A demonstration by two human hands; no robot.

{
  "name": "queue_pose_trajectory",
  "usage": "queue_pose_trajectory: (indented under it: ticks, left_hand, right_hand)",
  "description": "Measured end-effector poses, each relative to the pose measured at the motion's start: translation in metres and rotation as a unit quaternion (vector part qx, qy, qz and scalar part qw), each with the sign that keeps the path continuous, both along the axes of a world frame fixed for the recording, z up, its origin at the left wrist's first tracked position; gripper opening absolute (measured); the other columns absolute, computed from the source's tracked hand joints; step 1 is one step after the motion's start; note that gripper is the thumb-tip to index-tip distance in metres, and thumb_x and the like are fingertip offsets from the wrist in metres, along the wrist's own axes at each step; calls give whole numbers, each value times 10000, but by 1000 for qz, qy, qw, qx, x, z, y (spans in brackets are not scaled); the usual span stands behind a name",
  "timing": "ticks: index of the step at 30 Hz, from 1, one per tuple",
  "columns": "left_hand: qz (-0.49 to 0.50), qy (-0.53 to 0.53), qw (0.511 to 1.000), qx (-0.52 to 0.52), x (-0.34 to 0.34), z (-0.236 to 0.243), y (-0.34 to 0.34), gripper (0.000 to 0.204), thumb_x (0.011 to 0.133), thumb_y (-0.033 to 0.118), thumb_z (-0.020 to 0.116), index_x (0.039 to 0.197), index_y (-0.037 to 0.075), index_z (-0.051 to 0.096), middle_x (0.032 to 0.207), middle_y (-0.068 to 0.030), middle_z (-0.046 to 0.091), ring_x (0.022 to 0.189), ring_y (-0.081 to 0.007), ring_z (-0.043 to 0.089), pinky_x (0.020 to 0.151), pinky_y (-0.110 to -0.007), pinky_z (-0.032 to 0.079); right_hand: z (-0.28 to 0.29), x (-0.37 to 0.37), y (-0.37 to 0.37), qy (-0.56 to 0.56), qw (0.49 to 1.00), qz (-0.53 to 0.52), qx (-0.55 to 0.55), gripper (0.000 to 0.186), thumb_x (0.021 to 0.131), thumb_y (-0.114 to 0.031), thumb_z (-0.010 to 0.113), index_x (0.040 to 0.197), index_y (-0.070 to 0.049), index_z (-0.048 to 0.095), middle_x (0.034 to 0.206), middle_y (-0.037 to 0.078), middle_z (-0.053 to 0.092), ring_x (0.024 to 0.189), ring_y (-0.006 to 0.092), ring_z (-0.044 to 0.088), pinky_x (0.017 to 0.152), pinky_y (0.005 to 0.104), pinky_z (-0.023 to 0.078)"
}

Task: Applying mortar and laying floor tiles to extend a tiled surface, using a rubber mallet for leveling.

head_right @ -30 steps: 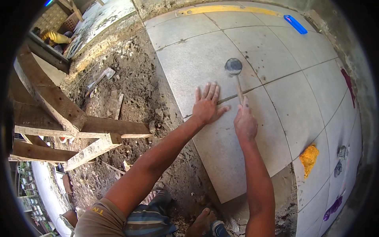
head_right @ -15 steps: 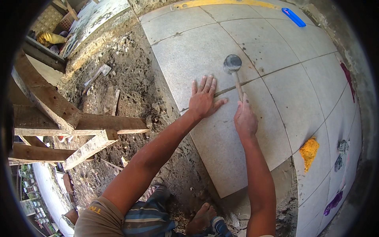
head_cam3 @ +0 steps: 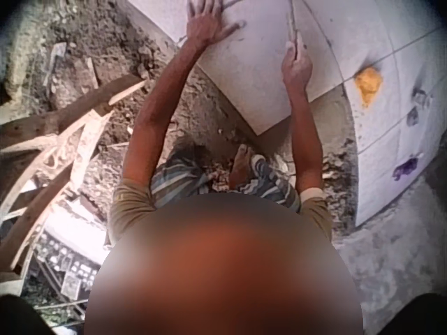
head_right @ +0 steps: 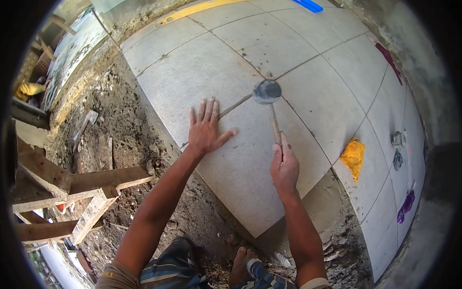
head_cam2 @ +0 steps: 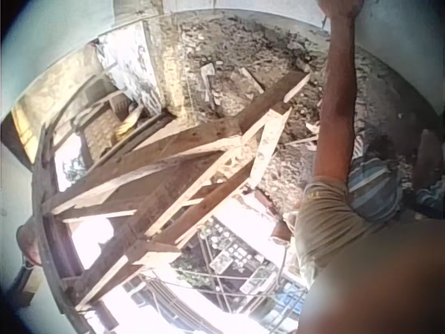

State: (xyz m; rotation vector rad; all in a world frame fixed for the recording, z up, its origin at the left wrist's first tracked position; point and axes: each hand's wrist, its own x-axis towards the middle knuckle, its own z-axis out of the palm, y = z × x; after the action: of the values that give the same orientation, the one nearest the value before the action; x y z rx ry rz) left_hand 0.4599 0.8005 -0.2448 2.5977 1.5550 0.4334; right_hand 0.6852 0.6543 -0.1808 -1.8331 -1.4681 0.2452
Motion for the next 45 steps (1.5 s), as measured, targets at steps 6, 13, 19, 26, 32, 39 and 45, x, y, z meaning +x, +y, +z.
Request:
queue_pose_trajectory:
  ticks: [6, 13, 19, 26, 32, 39, 45]
  left_hand:
    - [8, 9, 1000, -3, 3, -2, 2, 1055, 903, 790, 399, 1589, 10, 213, 1661, -170, 212, 1546, -366, 144, 1224, -604, 61]
    - [10, 20, 1000, -8, 3, -2, 0, 1051, 906, 810, 331, 1593, 24, 213, 1673, -135, 195, 1555, -334, 123, 1223, -615, 48]
    - [8, -5, 1000, -7, 3, -3, 2, 1026, 903, 778, 420, 1585, 30, 246, 1660, -150, 227, 1545, -356, 161, 1219, -611, 74]
    - [11, 6, 1000, -1, 3, -5, 1, 1016, 907, 775, 411, 1587, 38, 246, 1666, -140, 220, 1549, -337, 154, 1225, -596, 68]
    - [14, 0, 1000, -5, 3, -6, 1, 994, 919, 765, 399, 1581, 35, 266, 1663, -143, 227, 1549, -338, 156, 1227, -594, 66]
    - [16, 6, 1000, -4, 3, -7, 3, 972, 929, 736, 425, 1577, 27, 272, 1660, -144, 236, 1545, -343, 167, 1225, -594, 72]
    - [9, -19, 1000, -10, 4, -5, 3, 971, 933, 740, 403, 1579, 28, 266, 1664, -134, 228, 1545, -339, 165, 1225, -606, 68]
  right_hand:
    - [-9, 15, -25, -2, 999, -25, 30, 424, 1032, -210, 526, 1402, -5, 534, 1038, 267, 687, 877, 434, 680, 755, 458, 535]
    - [-25, 22, -16, -99, 994, -13, -33, 430, 1021, -251, 548, 1381, -16, 547, 1041, 284, 676, 902, 454, 679, 739, 488, 540]
    - [-11, 3, -33, -21, 999, -21, 31, 396, 1016, -233, 556, 1354, -28, 574, 1039, 274, 679, 892, 456, 681, 740, 478, 542]
    - [-15, -13, -34, -118, 992, -5, -44, 412, 995, -145, 578, 1387, -21, 541, 970, 227, 682, 819, 406, 683, 684, 457, 536]
    - [-15, -21, -47, -79, 997, 10, 5, 411, 996, -166, 582, 1385, -40, 546, 960, 214, 685, 821, 395, 683, 692, 459, 534]
    - [-21, -14, -10, -48, 998, 33, 34, 428, 1003, -200, 572, 1404, -58, 531, 974, 216, 685, 851, 394, 682, 709, 462, 533]
    - [-3, -34, 64, -111, 992, 57, 14, 420, 1014, -290, 555, 1389, -103, 538, 949, 203, 688, 824, 389, 699, 693, 485, 551]
